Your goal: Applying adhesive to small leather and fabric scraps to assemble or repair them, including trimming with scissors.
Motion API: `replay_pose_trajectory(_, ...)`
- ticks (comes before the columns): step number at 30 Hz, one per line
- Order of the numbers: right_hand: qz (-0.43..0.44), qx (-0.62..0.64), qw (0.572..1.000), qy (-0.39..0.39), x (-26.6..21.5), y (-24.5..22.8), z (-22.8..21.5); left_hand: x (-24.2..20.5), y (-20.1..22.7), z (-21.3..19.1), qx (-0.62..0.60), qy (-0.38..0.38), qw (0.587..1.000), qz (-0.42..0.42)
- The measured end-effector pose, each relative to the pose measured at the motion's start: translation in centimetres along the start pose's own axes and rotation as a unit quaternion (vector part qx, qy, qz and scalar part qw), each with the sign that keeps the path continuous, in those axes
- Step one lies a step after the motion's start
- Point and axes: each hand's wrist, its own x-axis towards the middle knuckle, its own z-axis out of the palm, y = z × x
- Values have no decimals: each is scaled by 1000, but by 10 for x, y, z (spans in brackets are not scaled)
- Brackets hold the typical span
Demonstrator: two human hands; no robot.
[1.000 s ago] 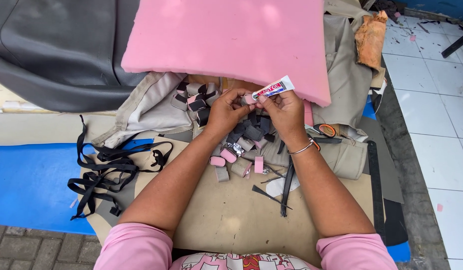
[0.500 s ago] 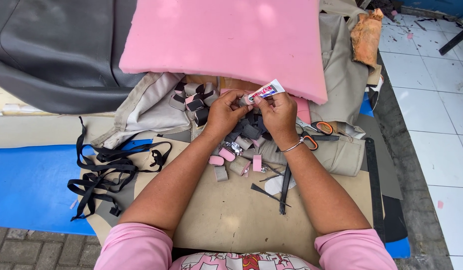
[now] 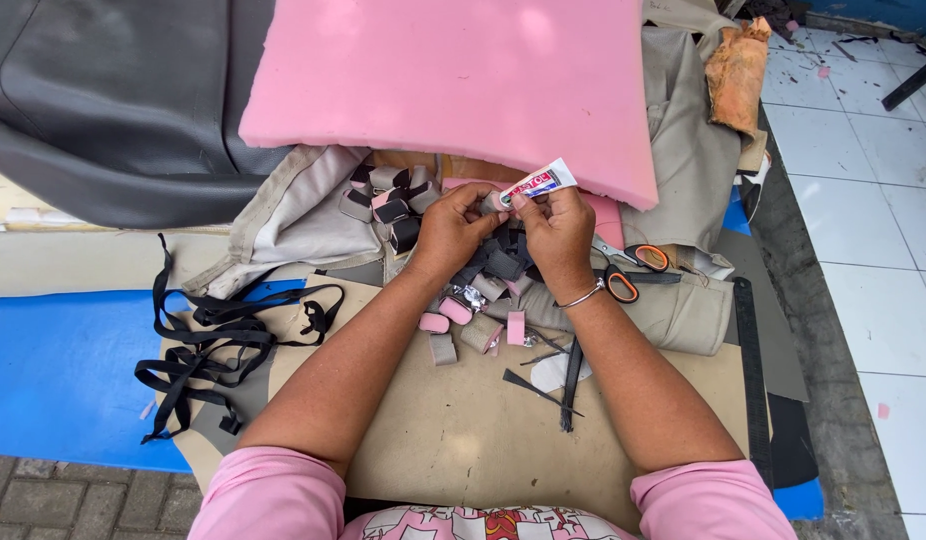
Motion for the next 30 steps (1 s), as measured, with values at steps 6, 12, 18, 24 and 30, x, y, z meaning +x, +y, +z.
replay_pose_trajectory(6,35,44,998,4,1,0,0,-1,6,0,11,-4,1000,-1)
replay_pose_trajectory(12,30,45,999,1,-2,-4,3,-1,7,-1,-3,-2,1000,-7)
replay_pose_trajectory(18,37,55,998,21,5,21,-8,2,-4,0,-13,-2,1000,-17)
replay_pose_trajectory(24,34,26,999,-2,1,7,2,2,-2,0,-52,-7,998,-29)
replay_pose_trajectory(30,33,37,999,17,2,11,-7,0,2,2,-64,-10,997,-33)
